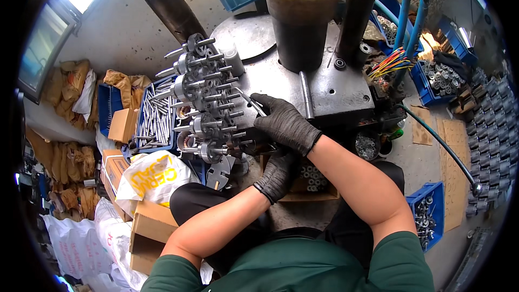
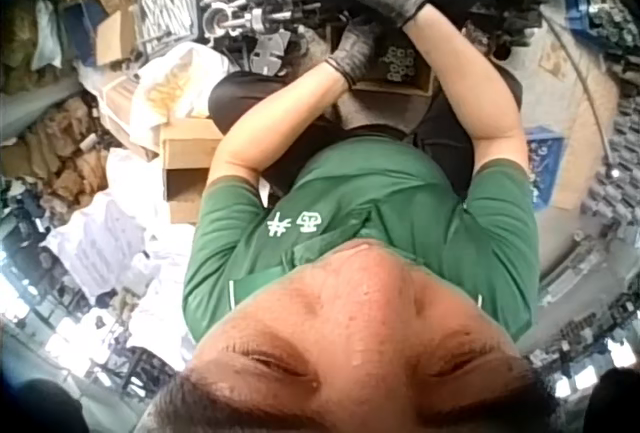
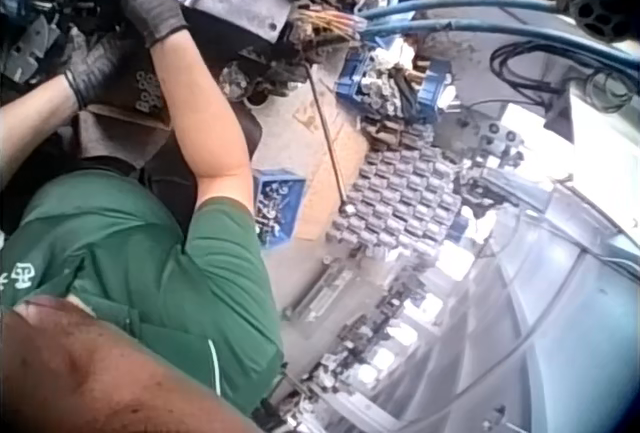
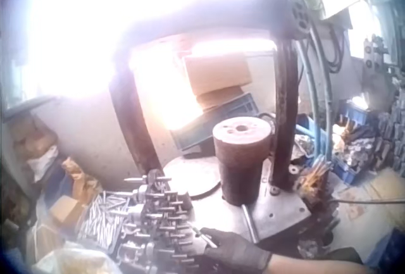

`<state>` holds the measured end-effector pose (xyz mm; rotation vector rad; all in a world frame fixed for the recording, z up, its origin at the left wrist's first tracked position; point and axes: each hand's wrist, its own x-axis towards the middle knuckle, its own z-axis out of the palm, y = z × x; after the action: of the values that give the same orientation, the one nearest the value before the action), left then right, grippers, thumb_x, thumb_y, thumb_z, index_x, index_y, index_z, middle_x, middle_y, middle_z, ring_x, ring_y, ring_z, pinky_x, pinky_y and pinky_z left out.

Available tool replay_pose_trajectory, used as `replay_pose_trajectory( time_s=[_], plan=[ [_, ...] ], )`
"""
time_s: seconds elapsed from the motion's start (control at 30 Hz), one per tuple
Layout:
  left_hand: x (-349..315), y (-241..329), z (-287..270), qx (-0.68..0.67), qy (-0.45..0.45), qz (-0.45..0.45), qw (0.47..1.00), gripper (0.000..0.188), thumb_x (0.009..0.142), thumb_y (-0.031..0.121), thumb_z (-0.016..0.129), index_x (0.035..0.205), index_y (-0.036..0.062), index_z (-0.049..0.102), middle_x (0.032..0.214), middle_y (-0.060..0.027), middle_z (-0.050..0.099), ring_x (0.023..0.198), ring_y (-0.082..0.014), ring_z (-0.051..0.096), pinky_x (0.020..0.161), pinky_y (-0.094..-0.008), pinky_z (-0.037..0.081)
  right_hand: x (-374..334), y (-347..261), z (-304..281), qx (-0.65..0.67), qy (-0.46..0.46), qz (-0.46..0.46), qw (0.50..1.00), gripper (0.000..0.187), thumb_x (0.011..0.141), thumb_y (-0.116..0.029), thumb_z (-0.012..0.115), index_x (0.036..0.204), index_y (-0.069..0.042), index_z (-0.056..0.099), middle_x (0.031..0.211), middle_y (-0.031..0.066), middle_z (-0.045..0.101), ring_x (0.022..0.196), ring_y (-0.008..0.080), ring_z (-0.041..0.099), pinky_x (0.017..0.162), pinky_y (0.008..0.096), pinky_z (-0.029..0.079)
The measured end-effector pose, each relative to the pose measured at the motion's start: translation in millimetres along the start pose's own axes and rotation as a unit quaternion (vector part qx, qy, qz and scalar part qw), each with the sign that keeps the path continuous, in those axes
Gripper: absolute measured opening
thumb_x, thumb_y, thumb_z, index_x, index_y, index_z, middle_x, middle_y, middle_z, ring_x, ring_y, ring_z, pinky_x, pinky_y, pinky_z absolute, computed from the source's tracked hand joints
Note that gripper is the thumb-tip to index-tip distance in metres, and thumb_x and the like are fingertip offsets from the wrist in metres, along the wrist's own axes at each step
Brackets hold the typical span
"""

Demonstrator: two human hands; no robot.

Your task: The person sits on the floor in a workshop and uses pliers to attach small metal rings to a series of vertical metal rods mounted on a machine. The person repeatedly picks rings from a cardboard box and secures them onto the rods.

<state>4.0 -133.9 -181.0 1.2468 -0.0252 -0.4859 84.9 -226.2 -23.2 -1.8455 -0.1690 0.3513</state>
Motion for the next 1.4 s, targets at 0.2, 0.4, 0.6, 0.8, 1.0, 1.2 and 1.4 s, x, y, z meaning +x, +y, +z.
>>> replay_pose_trajectory(
  time_s=[0.2, 0.4, 0.6, 0.8, 1.0, 1.2, 1.4],
  plan=[
    [-1, 16, 1, 0.166, 0.016, 0.067, 0.984, 0.033, 0.092, 0.015, 0.066, 0.124, 0.0112, 0.062, 0.096, -0.0065, 0.064, 0.086, -0.0206, 0.062, 0.074, -0.0306, 0.052, 6, 0, 3, 0.01, -0.021, 0.016, 1.0, 0.065, 0.083, -0.009, 0.065, 0.146, -0.005, 0.052, 0.11, 0.0148, 0.07, 0.098, 0.0196, 0.067, 0.094, 0.0326, 0.055],
    [-6, 34, 5, 0.516, -0.038, 0.257, 0.816, 0.045, 0.081, -0.007, 0.064, 0.124, 0.0038, 0.061, 0.114, -0.0215, 0.065, 0.11, -0.0394, 0.059, 0.097, -0.0434, 0.05, 11, 2, -1, 0.06, -0.052, 0.018, 0.997, 0.065, 0.082, -0.007, 0.064, 0.146, -0.006, 0.053, 0.103, 0.0106, 0.071, 0.093, 0.0163, 0.067, 0.088, 0.0312, 0.056],
    [-2, 27, 2, 0.474, -0.052, 0.238, 0.846, 0.043, 0.077, -0.003, 0.067, 0.119, 0.0043, 0.065, 0.12, -0.0224, 0.064, 0.117, -0.0411, 0.058, 0.1, -0.0464, 0.048, 18, 5, 8, 0.129, -0.076, -0.024, 0.988, 0.068, 0.083, -0.018, 0.076, 0.146, -0.006, 0.053, 0.115, 0.0139, 0.071, 0.099, 0.0162, 0.067, 0.089, 0.0306, 0.056],
    [-2, 44, 0, 0.619, -0.084, 0.199, 0.755, 0.045, 0.082, 0.01, 0.066, 0.126, 0.0028, 0.062, 0.126, -0.0225, 0.063, 0.121, -0.0397, 0.057, 0.104, -0.0454, 0.047, 19, 11, 19, 0.065, -0.025, -0.016, 0.997, 0.082, 0.08, -0.034, 0.085, 0.147, -0.002, 0.049, 0.128, 0.0189, 0.066, 0.113, 0.0231, 0.066, 0.101, 0.0346, 0.053],
    [-6, 50, 10, 0.673, -0.071, 0.13, 0.725, 0.037, 0.094, 0.004, 0.053, 0.13, 0.0034, 0.059, 0.135, -0.021, 0.058, 0.131, -0.0323, 0.052, 0.111, -0.0385, 0.042, 16, 15, 23, 0.065, -0.009, -0.033, 0.997, 0.082, 0.083, -0.037, 0.082, 0.149, -0.004, 0.046, 0.13, 0.0203, 0.065, 0.117, 0.0262, 0.066, 0.103, 0.0367, 0.052],
    [-1, 21, -6, 0.712, -0.054, 0.21, 0.668, 0.037, 0.094, 0.011, 0.057, 0.13, 0.0035, 0.059, 0.134, -0.0208, 0.059, 0.128, -0.0331, 0.054, 0.108, -0.0401, 0.044, 7, -11, 31, -0.045, 0.005, 0.004, 0.999, 0.071, 0.088, -0.032, 0.074, 0.146, -0.001, 0.046, 0.13, 0.0207, 0.065, 0.112, 0.0295, 0.068, 0.1, 0.0381, 0.055],
    [-5, 58, 6, 0.674, -0.089, 0.194, 0.707, 0.04, 0.094, 0.014, 0.059, 0.132, 0.0039, 0.058, 0.131, -0.0214, 0.06, 0.126, -0.0362, 0.055, 0.107, -0.0423, 0.044, 7, -6, 12, 0.343, -0.149, 0.086, 0.923, 0.068, 0.086, -0.025, 0.073, 0.142, 0.001, 0.046, 0.118, 0.0188, 0.068, 0.104, 0.026, 0.07, 0.086, 0.0369, 0.059]
  ],
)
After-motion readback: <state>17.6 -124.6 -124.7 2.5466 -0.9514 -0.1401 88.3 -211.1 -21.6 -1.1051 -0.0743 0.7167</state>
